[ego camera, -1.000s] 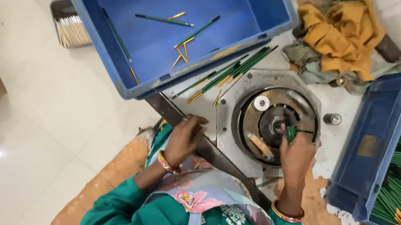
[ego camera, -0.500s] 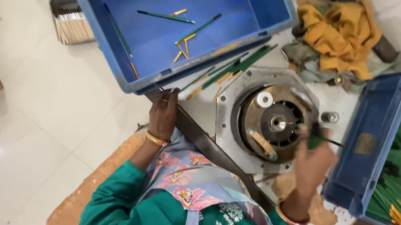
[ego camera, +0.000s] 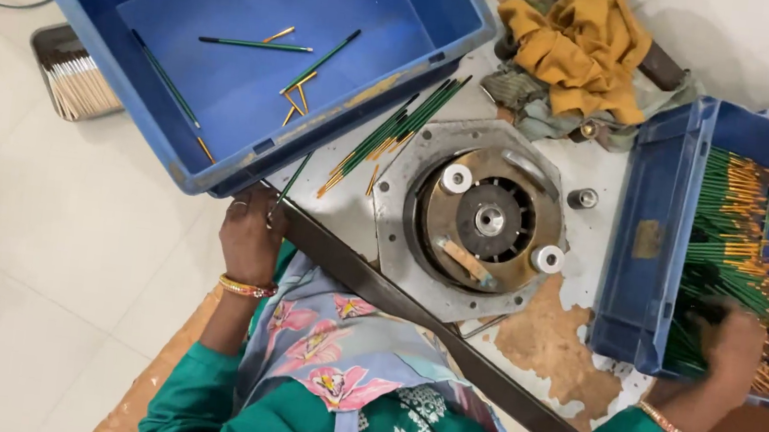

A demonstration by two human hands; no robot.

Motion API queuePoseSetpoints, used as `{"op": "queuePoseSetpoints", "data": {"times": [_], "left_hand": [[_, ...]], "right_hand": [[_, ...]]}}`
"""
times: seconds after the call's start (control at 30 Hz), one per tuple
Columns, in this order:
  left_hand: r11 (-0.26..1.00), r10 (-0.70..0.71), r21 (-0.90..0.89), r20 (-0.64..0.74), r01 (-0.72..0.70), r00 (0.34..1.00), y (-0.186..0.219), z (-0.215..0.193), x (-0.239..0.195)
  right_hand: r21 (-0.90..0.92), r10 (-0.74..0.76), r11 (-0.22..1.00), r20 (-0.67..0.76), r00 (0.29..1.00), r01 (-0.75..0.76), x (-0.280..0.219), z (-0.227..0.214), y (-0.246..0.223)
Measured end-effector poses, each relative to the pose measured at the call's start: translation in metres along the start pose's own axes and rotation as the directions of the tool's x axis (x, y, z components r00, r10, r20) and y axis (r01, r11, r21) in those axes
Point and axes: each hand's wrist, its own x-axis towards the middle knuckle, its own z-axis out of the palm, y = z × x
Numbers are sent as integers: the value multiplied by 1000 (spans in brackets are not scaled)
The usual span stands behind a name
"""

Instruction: The operator is manually inserting green plastic/rubber sticks into a rotary machine for processing or assembly.

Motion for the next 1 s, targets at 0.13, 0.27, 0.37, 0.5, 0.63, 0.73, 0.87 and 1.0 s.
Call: {"op": "queuePoseSetpoints", "data": {"times": [0.13,0.27,0.37,0.5,0.63,0.73,0.87,1.0], "left_hand": [[996,22,87,18,-24,1000,-2,12,3],[994,-66,92,110,56,992,3,9,2],[964,-102,-215,245,156,964,35,-10,-2],[586,100,-657,640,474,762,84,-10,-39],[607,189,-633,702,481,687,117,-3,-40],[688,296,-661,633,300,716,98,29,-16],[843,413,-420,103,-337,905,92,93,58],[864,492,70,89,-499,866,91,173,112]], "right_hand": [[96,23,995,-74,997,-16,-18,-82,-105],[202,34,978,-423,905,57,-39,-140,-207],[549,109,832,-298,948,77,-47,-163,-306],[983,-415,175,121,902,-51,-46,-145,-423],[883,-435,370,-110,894,288,-50,-137,-456],[906,-478,327,-88,874,270,-50,-113,-440],[997,-72,-32,73,995,-76,-58,-112,-411],[970,12,170,172,985,-172,-70,-127,-407]]}}
